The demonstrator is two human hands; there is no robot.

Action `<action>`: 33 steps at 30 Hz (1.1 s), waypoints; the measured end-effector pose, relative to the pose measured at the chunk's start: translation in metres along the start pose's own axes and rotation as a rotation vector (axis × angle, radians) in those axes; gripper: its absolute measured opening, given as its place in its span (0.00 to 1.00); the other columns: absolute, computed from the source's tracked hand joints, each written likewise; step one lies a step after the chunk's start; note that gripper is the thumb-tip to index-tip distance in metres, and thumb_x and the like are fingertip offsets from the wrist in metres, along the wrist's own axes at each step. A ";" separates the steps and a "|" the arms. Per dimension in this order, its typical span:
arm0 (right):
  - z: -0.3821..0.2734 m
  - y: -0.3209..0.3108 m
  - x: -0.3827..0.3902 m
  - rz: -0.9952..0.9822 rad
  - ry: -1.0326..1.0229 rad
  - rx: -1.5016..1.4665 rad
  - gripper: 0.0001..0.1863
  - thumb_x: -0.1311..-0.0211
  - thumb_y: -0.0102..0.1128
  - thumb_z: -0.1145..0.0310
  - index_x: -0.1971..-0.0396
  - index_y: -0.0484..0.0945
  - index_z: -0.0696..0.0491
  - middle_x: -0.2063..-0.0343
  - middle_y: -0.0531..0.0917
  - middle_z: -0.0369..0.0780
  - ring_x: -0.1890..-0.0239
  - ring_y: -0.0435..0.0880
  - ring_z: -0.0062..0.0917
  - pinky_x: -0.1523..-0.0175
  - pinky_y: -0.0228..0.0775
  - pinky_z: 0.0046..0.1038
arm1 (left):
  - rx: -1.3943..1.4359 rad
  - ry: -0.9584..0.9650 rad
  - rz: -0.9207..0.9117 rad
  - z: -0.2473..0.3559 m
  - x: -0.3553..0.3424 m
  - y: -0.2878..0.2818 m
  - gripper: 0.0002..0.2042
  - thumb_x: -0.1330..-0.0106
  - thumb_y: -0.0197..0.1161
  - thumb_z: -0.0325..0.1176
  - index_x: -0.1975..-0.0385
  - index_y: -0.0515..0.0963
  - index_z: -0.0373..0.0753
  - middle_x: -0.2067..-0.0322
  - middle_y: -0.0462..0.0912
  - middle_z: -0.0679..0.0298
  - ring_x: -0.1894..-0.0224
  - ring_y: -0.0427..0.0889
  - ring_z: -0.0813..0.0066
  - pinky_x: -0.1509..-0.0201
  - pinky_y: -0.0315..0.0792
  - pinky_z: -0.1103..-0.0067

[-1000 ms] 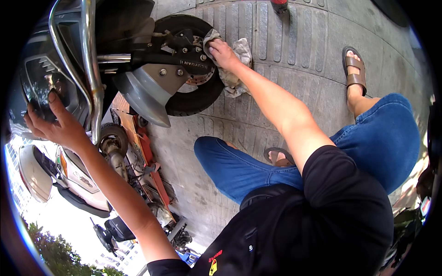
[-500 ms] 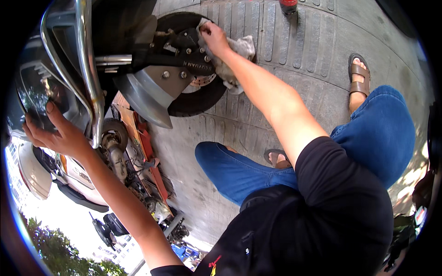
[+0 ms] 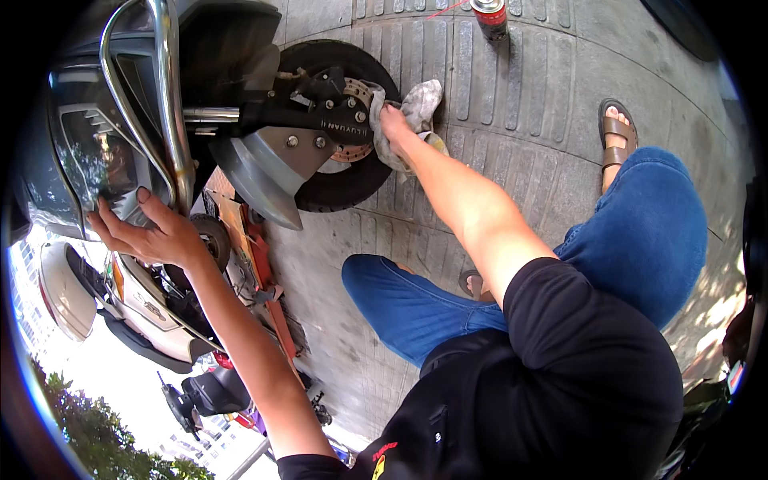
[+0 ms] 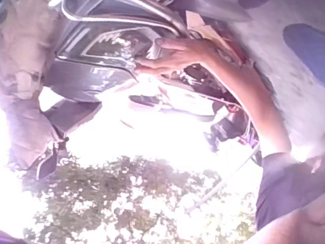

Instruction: The person sprays a liquid onto a cloth and uses it to wipe the front brake disc and wheel hub of a scooter, then moves to the handlebars to adjust a fabric cover.

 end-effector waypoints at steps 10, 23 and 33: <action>0.007 0.014 0.041 0.232 0.329 -0.392 0.28 0.28 0.39 0.50 0.43 0.70 0.58 0.44 0.75 0.44 0.45 0.74 0.30 0.43 0.66 0.32 | 0.040 0.039 0.075 0.003 0.000 0.001 0.26 0.37 0.55 0.51 0.45 0.74 0.40 0.42 0.68 0.50 0.38 0.66 0.52 0.41 0.68 0.58; 0.015 0.052 0.099 0.351 0.538 -0.984 0.23 0.28 0.39 0.54 0.50 0.73 0.57 0.50 0.78 0.41 0.49 0.77 0.31 0.42 0.68 0.34 | 0.013 0.114 0.086 -0.002 -0.001 -0.001 0.24 0.38 0.57 0.46 0.45 0.74 0.38 0.42 0.68 0.50 0.39 0.69 0.52 0.42 0.69 0.58; 0.008 0.030 0.080 0.101 0.630 -0.913 0.13 0.31 0.45 0.66 0.60 0.79 0.55 0.63 0.84 0.43 0.59 0.83 0.35 0.53 0.76 0.39 | 0.009 0.026 0.054 -0.003 0.001 -0.003 0.26 0.38 0.55 0.52 0.44 0.73 0.43 0.41 0.68 0.52 0.39 0.69 0.53 0.46 0.73 0.60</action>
Point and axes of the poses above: each hand's wrist, its own x-axis away from the middle knuckle, its own y-axis out of the palm, z = x × y, the point moved 9 cm from there along -x, towards the middle knuckle
